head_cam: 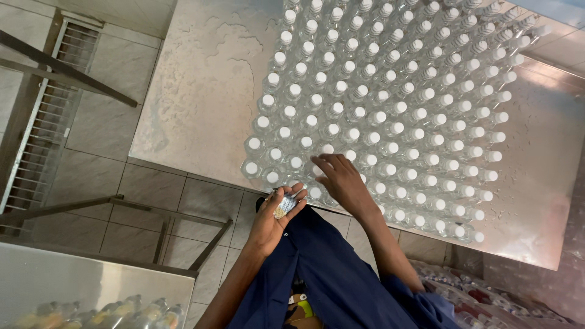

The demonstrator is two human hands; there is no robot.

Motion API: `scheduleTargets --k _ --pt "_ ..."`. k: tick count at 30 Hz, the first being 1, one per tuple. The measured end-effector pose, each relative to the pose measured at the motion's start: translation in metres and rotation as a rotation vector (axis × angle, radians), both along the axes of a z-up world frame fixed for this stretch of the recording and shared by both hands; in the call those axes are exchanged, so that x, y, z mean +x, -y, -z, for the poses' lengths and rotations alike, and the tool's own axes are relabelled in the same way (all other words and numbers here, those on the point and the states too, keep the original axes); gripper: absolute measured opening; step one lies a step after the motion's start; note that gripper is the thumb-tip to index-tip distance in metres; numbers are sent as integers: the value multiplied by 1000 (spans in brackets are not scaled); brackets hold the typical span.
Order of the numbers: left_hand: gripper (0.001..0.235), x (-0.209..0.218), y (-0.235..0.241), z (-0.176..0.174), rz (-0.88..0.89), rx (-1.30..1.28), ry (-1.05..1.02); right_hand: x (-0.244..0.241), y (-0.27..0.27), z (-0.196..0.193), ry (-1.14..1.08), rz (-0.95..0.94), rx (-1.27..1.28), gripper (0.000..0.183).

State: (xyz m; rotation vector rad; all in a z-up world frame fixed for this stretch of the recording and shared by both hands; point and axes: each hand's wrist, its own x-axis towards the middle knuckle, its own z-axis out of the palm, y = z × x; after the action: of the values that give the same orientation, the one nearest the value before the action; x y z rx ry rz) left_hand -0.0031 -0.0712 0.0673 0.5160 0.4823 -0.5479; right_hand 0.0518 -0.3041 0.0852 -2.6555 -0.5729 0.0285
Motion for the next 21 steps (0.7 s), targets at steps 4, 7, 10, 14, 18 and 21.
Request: scheduleTargets --k 4,7,10,14,18,21 --pt "35 3 7 11 33 15 41 -28 -21 -11 -109 186 425 47" --pt "42 -2 17 35 107 44 38 -40 -37 -10 -206 217 669 69" --pt "38 -3 22 31 112 67 -24 -47 -36 10 -319 341 745 68" --pt "35 -5 24 33 106 32 -43 -54 -28 10 -378 458 795 57" --pt "32 -5 30 32 74 -7 -66 -54 -15 3 -371 526 870 43" --pt "33 2 30 10 46 -17 -67 -37 -3 4 -269 587 850 24"
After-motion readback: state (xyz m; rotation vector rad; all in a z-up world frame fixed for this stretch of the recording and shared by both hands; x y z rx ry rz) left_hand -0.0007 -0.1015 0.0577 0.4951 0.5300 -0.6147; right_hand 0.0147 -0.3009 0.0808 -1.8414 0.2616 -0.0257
